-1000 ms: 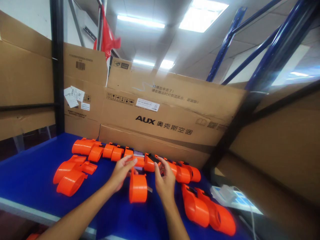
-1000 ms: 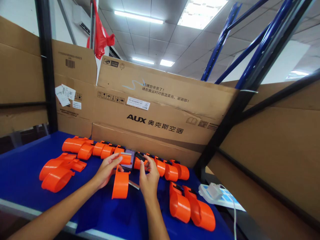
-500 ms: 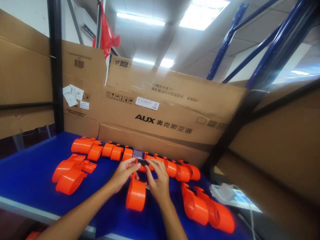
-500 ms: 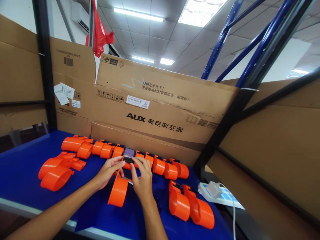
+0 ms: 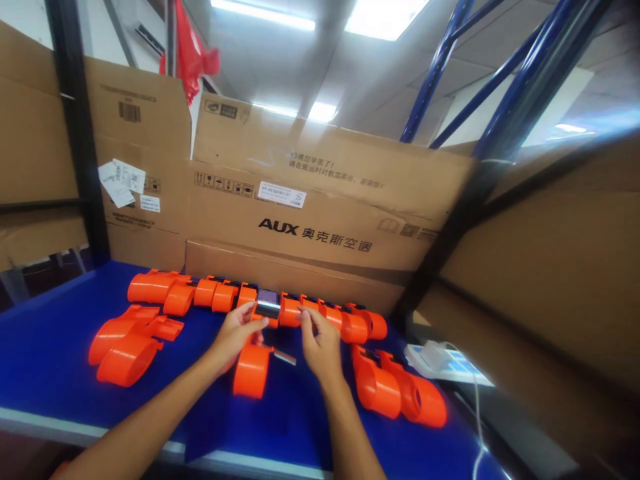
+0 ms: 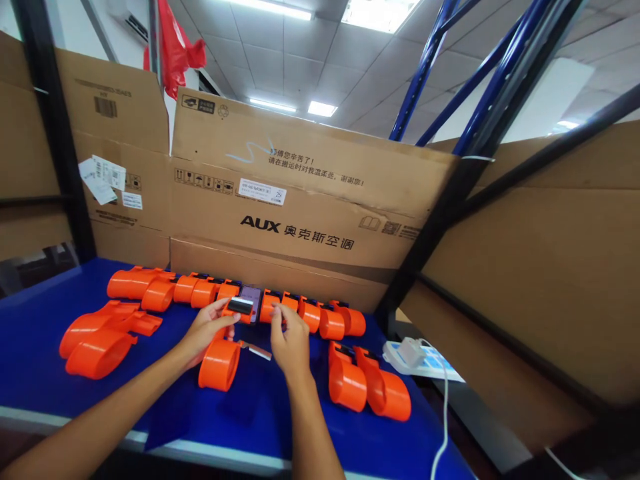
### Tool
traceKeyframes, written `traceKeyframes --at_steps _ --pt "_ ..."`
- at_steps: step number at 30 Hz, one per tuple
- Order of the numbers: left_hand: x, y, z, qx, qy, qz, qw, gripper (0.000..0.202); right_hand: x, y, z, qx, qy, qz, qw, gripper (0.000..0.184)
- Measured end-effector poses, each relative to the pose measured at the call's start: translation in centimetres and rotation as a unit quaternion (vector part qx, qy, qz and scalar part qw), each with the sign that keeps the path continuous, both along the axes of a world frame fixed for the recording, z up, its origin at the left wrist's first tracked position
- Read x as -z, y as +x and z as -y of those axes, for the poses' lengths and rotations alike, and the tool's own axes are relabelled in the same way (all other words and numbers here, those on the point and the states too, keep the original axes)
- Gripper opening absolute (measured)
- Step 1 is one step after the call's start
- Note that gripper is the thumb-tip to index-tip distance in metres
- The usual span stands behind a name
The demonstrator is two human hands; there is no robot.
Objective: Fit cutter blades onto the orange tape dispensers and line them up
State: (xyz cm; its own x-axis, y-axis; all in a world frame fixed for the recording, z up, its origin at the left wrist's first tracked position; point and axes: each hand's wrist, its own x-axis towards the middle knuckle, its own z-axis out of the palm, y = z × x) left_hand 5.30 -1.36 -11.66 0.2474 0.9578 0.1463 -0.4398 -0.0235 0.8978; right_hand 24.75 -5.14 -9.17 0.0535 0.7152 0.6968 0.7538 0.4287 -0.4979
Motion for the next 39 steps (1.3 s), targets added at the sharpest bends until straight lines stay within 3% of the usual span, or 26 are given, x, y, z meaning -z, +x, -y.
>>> traceKeyframes --at_steps 2,4,8,12,20,27,39 --pt "-0.2 -0.1 0.1 -0.006 -0.011 0.007 1.0 0.056 0.0 1.2 0.0 0.129 -0.074 0.049 0.988 0.036" --pt "-0.5 -0.2 0.2 -0.006 -0.02 0.016 1.0 0.056 0.0 2.2 0.0 0.232 -0.149 0.102 0.956 0.034" --pt "-0.7 -0.3 0.3 0.001 -0.028 0.023 0.999 0.053 -0.1 3.8 0.0 0.304 -0.238 0.128 0.914 0.038" --pt "-0.8 -0.4 0.3 0.006 -0.03 0.02 0.999 0.051 0.2 4.5 -0.1 0.291 -0.272 0.128 0.908 0.042" --pt "-0.8 -0.5 0.3 0.004 -0.023 0.017 1.0 0.052 0.7 3.7 -0.6 0.221 -0.284 0.139 0.923 0.03" --pt "-0.8 -0.5 0.3 0.002 -0.026 0.011 1.0 0.053 1.2 4.1 -0.5 0.223 -0.346 0.186 0.892 0.022" --pt "-0.9 -0.4 0.4 0.007 -0.027 0.006 1.0 0.05 2.1 4.1 -0.9 0.192 -0.332 0.211 0.899 0.033"
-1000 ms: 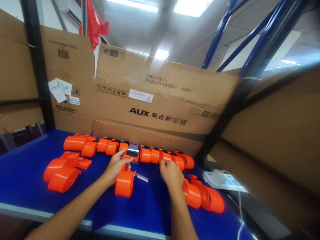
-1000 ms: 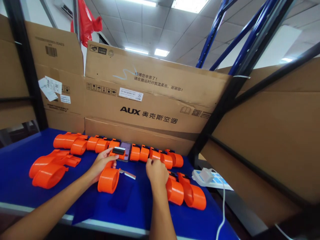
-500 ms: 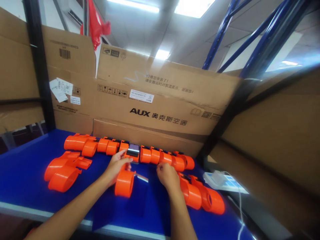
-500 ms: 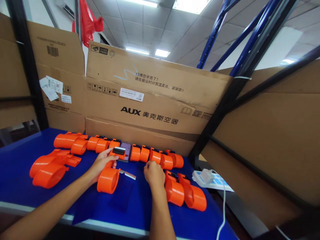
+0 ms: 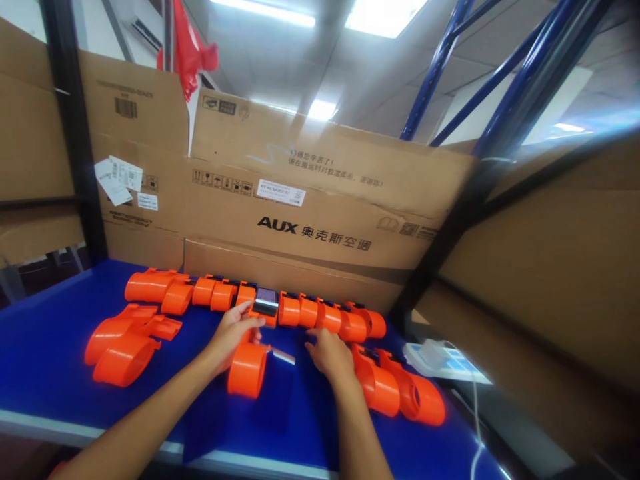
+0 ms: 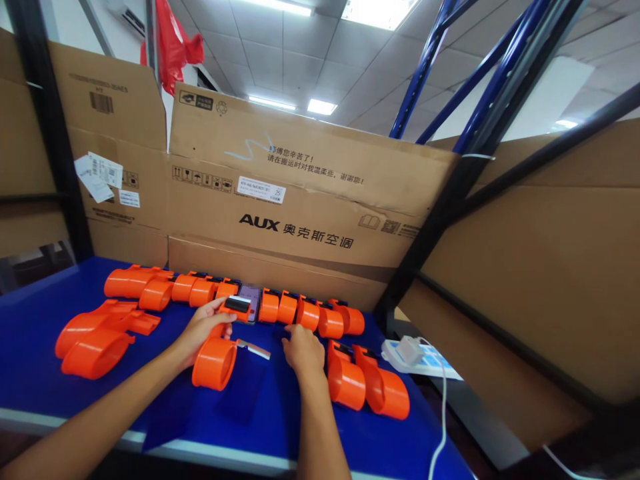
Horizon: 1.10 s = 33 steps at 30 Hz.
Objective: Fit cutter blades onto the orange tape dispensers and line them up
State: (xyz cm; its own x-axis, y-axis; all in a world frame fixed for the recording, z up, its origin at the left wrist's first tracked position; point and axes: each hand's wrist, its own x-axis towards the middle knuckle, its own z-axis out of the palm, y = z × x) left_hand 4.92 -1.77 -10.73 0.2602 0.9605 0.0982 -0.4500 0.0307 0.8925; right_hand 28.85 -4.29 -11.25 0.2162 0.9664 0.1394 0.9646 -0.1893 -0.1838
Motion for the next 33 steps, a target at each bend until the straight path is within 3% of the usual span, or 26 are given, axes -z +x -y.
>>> traceKeyframes --at_steps 4,10,16,21,25,28,30,33 --pt "0.1 0.0 -0.1 0.005 0.0 0.002 1.0 0.049 0.1 0.1 0.0 -0.015 -0.005 -0.002 1.0 0.027" --pt "0.4 0.3 0.0 -0.011 -0.03 0.022 0.999 0.06 -0.2 -0.2 0.4 -0.102 -0.011 -0.017 0.995 0.017" --pt "0.7 0.4 0.0 -0.018 -0.034 0.029 0.999 0.066 0.1 -0.2 0.1 -0.177 0.061 -0.09 0.978 0.015" --pt "0.9 0.5 -0.2 -0.032 -0.023 0.037 0.999 0.066 -0.4 -1.4 0.0 -0.226 0.15 -0.258 0.927 0.034" --pt "1.0 0.7 -0.4 -0.024 -0.002 0.036 0.999 0.062 -1.1 -2.8 0.4 -0.268 0.148 -0.447 0.841 0.032" --pt "1.1 0.7 -0.5 -0.015 0.007 0.028 0.999 0.062 -1.6 -3.6 0.6 -0.279 0.173 -0.525 0.785 0.029" --pt "1.3 0.7 -0.6 -0.011 0.01 0.026 1.0 0.062 -2.0 -4.0 0.7 -0.273 0.209 -0.511 0.788 0.027" --pt "1.4 0.7 -0.7 -0.009 0.012 0.026 1.0 0.064 -2.2 -4.5 0.9 -0.267 0.256 -0.445 0.816 0.023"
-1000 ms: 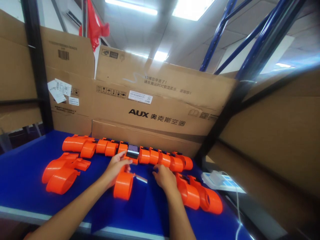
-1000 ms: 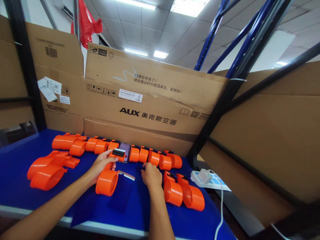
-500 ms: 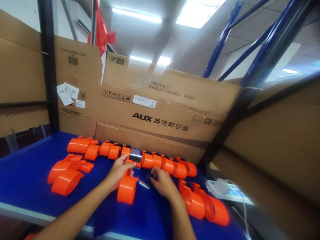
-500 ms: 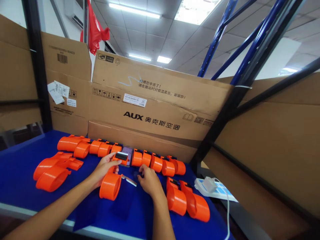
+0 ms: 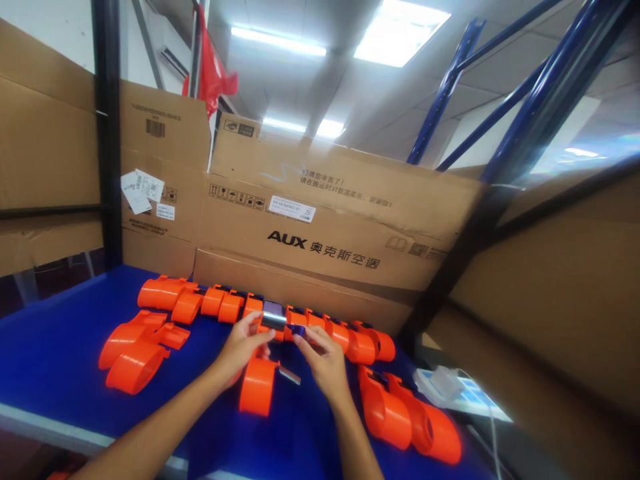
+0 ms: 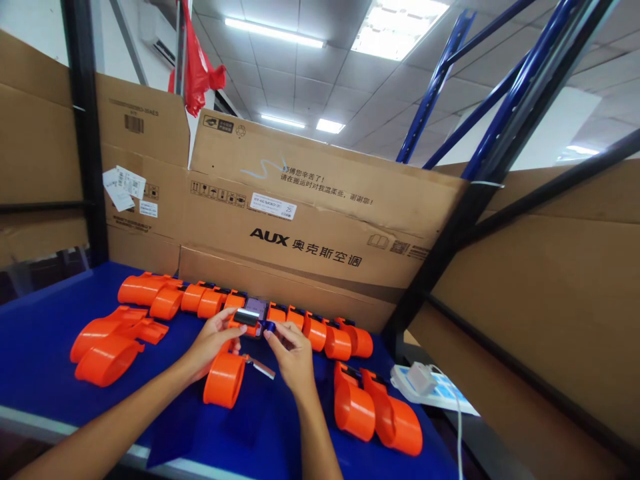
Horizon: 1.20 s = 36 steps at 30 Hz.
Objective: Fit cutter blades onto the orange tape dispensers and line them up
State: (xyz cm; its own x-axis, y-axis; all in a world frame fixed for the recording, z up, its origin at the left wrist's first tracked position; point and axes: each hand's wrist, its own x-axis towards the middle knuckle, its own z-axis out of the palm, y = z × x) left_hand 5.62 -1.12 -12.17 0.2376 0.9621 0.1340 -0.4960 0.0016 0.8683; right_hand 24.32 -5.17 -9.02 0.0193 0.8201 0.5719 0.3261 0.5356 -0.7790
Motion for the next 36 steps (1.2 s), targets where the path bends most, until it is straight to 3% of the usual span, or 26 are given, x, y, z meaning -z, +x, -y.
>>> traceKeyframes --at_steps 8,12,25,30,36 --pt "0.0 0.1 0.1 -0.001 0.01 0.008 1.0 0.062 1.0 -1.3 -0.1 0.021 0.054 0.043 0.997 0.023" --pt "0.1 0.1 0.0 -0.013 0.008 0.01 1.0 0.065 1.6 -1.7 -0.2 0.074 0.072 0.064 0.993 0.024" --pt "-0.2 0.1 0.4 -0.005 0.007 0.007 1.0 0.063 2.0 -2.3 0.6 0.12 0.109 0.134 0.978 0.021" --pt "-0.1 0.2 0.3 -0.007 0.007 0.009 1.0 0.063 2.0 -2.3 0.5 0.115 0.113 0.152 0.975 0.015" --pt "-0.3 0.2 0.4 0.003 0.015 0.0 1.0 0.061 1.6 -2.1 0.7 0.061 0.11 0.186 0.974 0.016"
